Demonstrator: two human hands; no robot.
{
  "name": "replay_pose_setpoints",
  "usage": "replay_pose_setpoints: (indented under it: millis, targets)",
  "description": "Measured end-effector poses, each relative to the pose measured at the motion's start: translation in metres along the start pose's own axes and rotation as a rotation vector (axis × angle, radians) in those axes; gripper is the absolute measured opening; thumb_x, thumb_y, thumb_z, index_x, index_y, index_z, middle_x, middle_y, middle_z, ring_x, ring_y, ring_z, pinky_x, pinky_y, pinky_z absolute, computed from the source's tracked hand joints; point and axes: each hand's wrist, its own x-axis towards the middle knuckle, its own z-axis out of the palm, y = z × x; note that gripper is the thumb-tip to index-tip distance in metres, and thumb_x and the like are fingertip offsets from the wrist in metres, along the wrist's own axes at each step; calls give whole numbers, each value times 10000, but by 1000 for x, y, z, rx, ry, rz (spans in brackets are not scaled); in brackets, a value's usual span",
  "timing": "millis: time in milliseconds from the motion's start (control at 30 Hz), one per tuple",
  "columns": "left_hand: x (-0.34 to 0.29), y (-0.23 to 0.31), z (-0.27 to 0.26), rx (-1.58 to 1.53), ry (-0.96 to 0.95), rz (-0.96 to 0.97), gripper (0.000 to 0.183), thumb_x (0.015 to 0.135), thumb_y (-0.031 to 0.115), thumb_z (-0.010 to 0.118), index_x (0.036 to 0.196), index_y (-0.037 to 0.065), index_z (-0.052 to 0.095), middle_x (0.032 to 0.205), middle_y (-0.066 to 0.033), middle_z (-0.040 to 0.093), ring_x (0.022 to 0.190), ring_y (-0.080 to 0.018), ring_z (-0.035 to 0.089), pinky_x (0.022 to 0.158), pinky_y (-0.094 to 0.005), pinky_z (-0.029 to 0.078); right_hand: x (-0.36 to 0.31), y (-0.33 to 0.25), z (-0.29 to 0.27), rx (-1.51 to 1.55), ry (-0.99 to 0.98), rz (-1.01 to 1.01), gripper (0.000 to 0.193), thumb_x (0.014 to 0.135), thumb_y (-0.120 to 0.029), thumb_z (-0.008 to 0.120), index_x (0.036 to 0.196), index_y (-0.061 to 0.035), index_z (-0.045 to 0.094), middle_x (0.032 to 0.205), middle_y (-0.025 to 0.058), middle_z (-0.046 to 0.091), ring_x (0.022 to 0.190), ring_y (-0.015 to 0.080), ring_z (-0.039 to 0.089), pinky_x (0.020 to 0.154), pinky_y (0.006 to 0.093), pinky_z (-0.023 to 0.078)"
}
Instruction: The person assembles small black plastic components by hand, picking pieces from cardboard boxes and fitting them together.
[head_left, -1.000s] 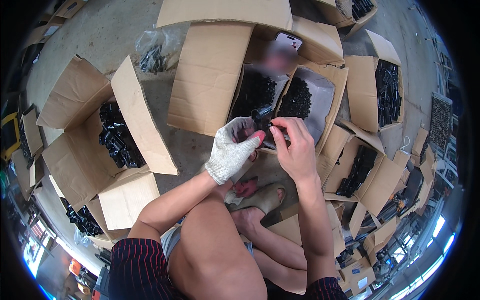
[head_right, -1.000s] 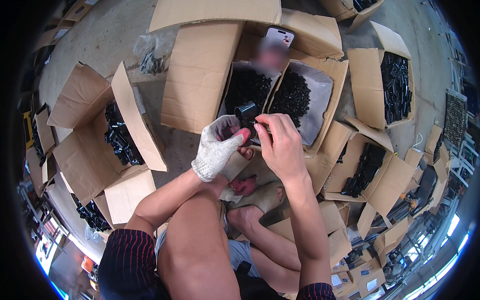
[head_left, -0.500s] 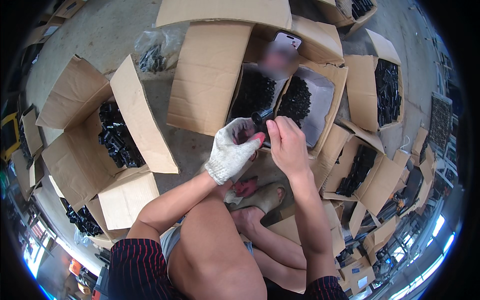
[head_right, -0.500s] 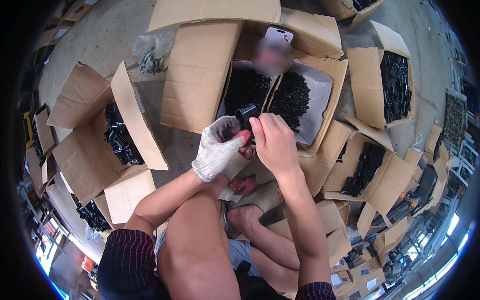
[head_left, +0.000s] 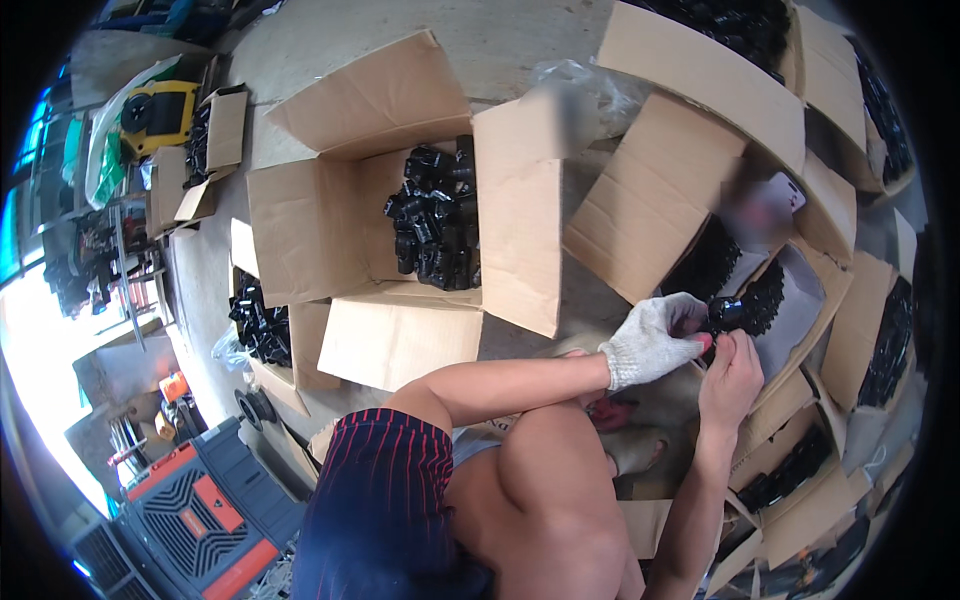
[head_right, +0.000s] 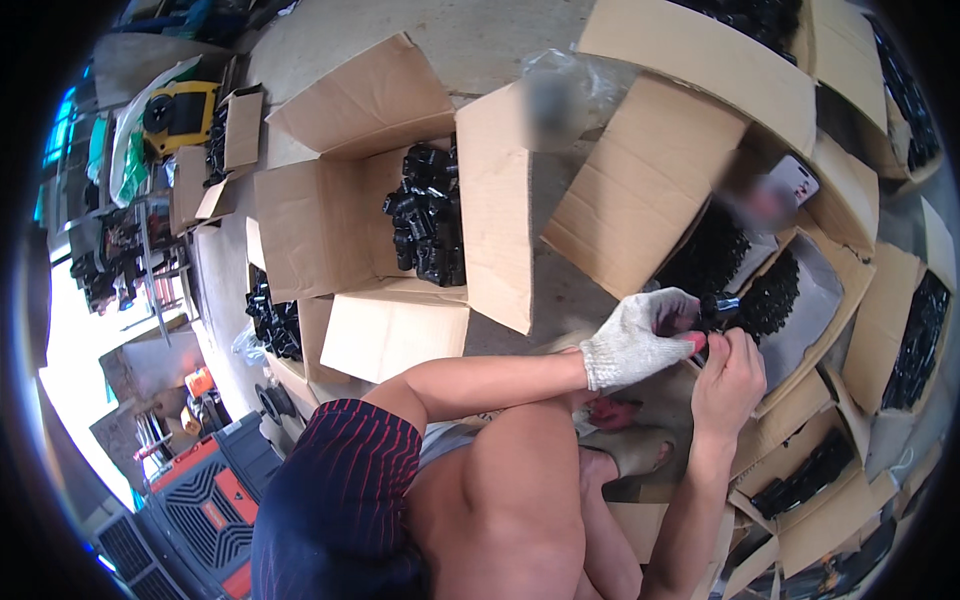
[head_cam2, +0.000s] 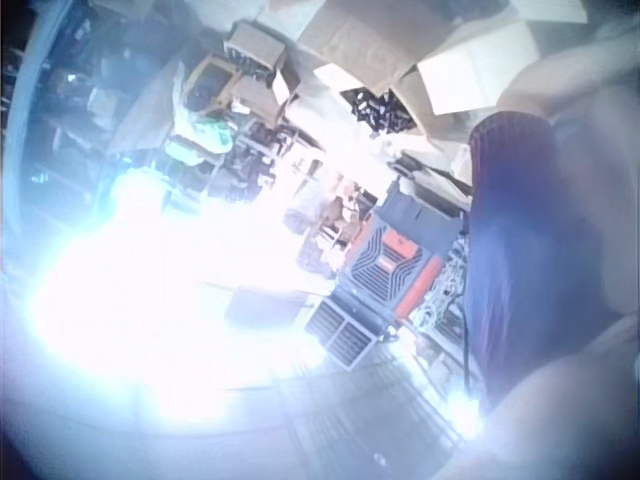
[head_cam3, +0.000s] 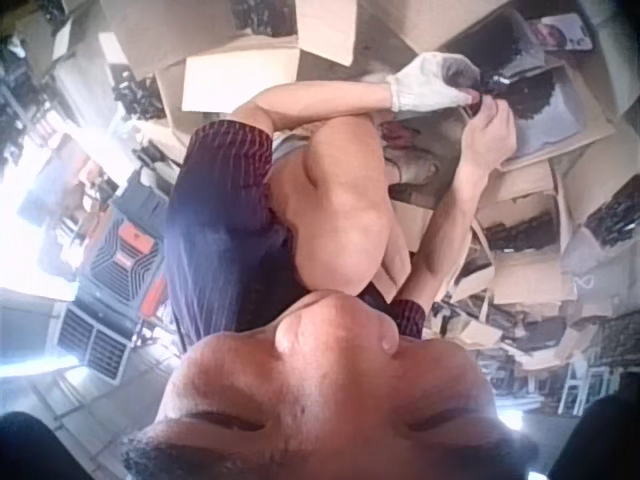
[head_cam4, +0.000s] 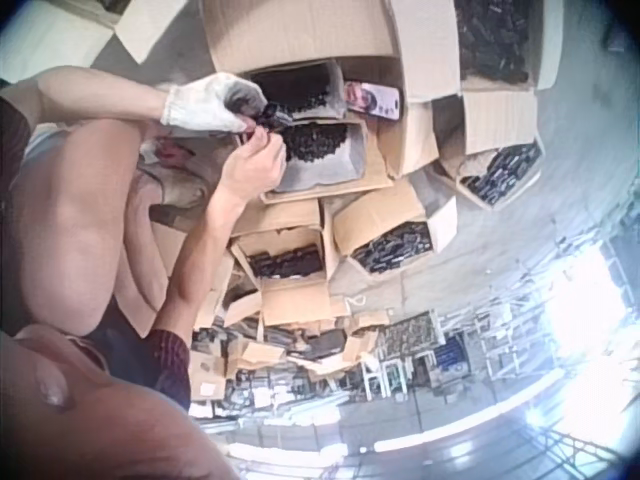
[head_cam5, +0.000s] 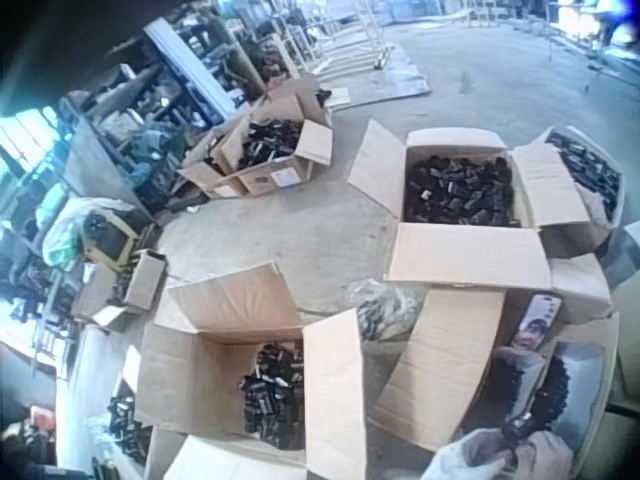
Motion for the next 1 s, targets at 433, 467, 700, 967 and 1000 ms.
replay_pose_setpoints:
  millis: [433,467,700,967,1000]
  targets:
    - [6,-5,-7,67,-12,26,378,832,158,804,1137,-16,666,865,-45,630,795,-88,538,719,-290,503,1,-13,12,209,217,0,227,1035,-209,594,950,0,606,851,162,587,785,406,588,679,476,461]
    - [8,-6,-4,70,-9,58,379,829,160,805,1134,-16,666,863,-47,626,796,-90,539,719,-294,504,5,-20,11,255,302,5,226,1030,-215,605,952,-2,616,840,152,589,778,402,588,672,477,459]
    - [-2,12,7,111,-63,-44,200,857,51,751,1039,24,673,918,-20,648,841,-115,600,737,-291,530,-4,-2,5,-6,235,-48,336,867,-410,708,775,-93,643,802,117,638,744,330,654,678,447,510]
    - [-7,-5,8,83,-142,-102,181,885,20,764,1010,29,633,865,34,602,787,-47,549,680,-213,470,-20,5,-6,117,256,-46,397,834,-421,795,723,-95,597,685,80,581,669,309,619,658,422,475]
    - [-10,-6,3,110,-159,-98,178,885,20,765,1000,28,629,864,33,601,782,-49,551,676,-213,472,-24,8,-10,154,279,-25,381,849,-403,785,711,-98,603,680,83,594,663,311,624,653,428,477]
